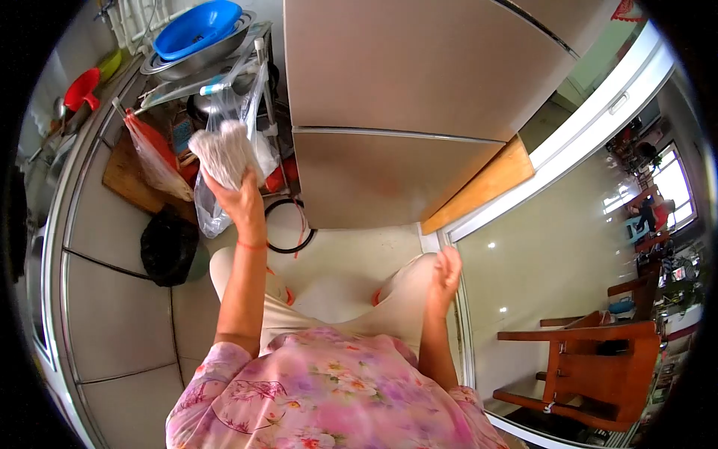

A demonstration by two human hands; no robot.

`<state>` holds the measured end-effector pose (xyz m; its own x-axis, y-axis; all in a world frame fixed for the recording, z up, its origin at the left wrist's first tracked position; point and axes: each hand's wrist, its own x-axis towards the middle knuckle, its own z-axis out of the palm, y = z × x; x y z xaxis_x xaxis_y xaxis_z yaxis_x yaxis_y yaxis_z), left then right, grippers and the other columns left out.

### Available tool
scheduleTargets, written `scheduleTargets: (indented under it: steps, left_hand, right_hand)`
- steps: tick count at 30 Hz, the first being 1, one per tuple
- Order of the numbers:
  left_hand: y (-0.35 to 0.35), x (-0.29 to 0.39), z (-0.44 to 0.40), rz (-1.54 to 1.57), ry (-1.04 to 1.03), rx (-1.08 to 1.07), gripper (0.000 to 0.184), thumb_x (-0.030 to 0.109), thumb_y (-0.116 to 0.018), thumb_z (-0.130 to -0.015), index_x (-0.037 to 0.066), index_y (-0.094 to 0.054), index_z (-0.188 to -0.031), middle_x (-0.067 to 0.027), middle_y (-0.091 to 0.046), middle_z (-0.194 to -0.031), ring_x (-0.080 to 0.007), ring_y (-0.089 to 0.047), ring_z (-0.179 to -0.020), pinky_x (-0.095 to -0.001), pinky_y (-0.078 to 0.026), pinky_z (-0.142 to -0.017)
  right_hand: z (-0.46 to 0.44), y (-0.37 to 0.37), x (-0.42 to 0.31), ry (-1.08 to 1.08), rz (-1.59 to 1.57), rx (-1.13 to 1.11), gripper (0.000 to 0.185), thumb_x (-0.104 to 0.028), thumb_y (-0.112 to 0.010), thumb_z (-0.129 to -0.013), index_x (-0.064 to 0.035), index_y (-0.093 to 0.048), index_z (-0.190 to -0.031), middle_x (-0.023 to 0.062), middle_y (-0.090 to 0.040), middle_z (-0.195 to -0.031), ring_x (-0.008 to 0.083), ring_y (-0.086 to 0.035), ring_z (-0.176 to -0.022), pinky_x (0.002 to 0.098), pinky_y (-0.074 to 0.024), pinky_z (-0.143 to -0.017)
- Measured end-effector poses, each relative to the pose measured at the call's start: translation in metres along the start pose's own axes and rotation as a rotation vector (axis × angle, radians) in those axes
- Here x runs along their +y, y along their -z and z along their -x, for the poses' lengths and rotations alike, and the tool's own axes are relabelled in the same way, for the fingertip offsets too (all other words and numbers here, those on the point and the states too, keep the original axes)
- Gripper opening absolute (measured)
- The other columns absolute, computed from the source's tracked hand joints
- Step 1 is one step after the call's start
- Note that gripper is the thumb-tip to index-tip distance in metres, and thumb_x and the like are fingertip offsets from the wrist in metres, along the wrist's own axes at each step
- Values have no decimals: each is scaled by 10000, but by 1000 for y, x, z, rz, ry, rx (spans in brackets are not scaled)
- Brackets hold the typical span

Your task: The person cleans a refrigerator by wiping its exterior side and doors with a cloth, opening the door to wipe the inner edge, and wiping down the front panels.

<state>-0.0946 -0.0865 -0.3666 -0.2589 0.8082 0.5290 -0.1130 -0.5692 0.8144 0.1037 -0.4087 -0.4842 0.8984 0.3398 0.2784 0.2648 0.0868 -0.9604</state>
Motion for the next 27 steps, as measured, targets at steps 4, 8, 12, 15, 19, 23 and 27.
scheduleTargets:
  steps: [4, 8, 12, 15, 19, 23, 27]
  left_hand:
    - [-42, -42, -21, -250, -527, -97, 763, -25, -638, -672, 18, -342, -1374, -240, -439, -1328, -406, -404, -1256, -454, -296, -1068]
    - [-74, -88, 12, -701, -1007, -609, 542, 65, -582, -751, 172, -517, -1279, -71, -522, -1294, -305, -438, -1242, -481, -324, -1027]
    - [-79, -98, 34, -667, -1038, -590, 416, 112, -572, -756, 208, -609, -1159, -12, -558, -1233, -224, -497, -1101, -446, -389, -906]
    - [-67, -99, 38, -651, -1021, -748, 438, 115, -557, -763, 195, -586, -1193, -19, -552, -1248, -230, -505, -1093, -428, -404, -903]
    - [-27, -157, 74, -704, -975, -1119, 485, 86, -566, -767, 166, -516, -1243, -6, -509, -1260, -210, -474, -1163, -394, -418, -861]
    - [18, -207, 118, -706, -170, -1363, 567, -62, -568, -680, 167, -541, -1197, -68, -537, -1263, -297, -477, -1209, -391, -430, -979]
    - [30, -201, 132, -654, 89, -1189, 699, -50, -589, -684, 164, -460, -1337, -122, -478, -1362, -339, -467, -1228, -387, -419, -1006]
  right_hand:
    - [16, 34, 8, -38, 110, 259, 419, 3, -447, -914, 40, -393, -1328, 167, -442, -1374, 232, -464, -1237, 325, -365, -1025]
    - [26, 46, 11, -31, 189, 354, 416, 30, -430, -902, 50, -401, -1317, 177, -461, -1352, 248, -453, -1255, 338, -355, -1031]
    - [19, 49, 11, 20, 296, 336, 402, 26, -430, -909, 48, -413, -1310, 189, -482, -1334, 264, -462, -1250, 347, -355, -1031]
    - [17, 43, 12, -6, 248, 332, 414, 24, -416, -892, 26, -435, -1306, 166, -489, -1330, 252, -478, -1219, 347, -369, -1018]
    - [9, 41, 27, -2, 212, 324, 410, 21, -415, -894, 29, -437, -1303, 174, -488, -1325, 256, -464, -1236, 346, -363, -1020]
    - [10, 41, 28, -26, 266, 376, 403, 13, -422, -892, 44, -443, -1293, 178, -486, -1321, 263, -457, -1238, 348, -353, -1024]
    - [16, 45, 27, 13, 429, 381, 404, -14, -445, -892, 56, -444, -1290, 185, -490, -1318, 280, -465, -1229, 357, -343, -1033]
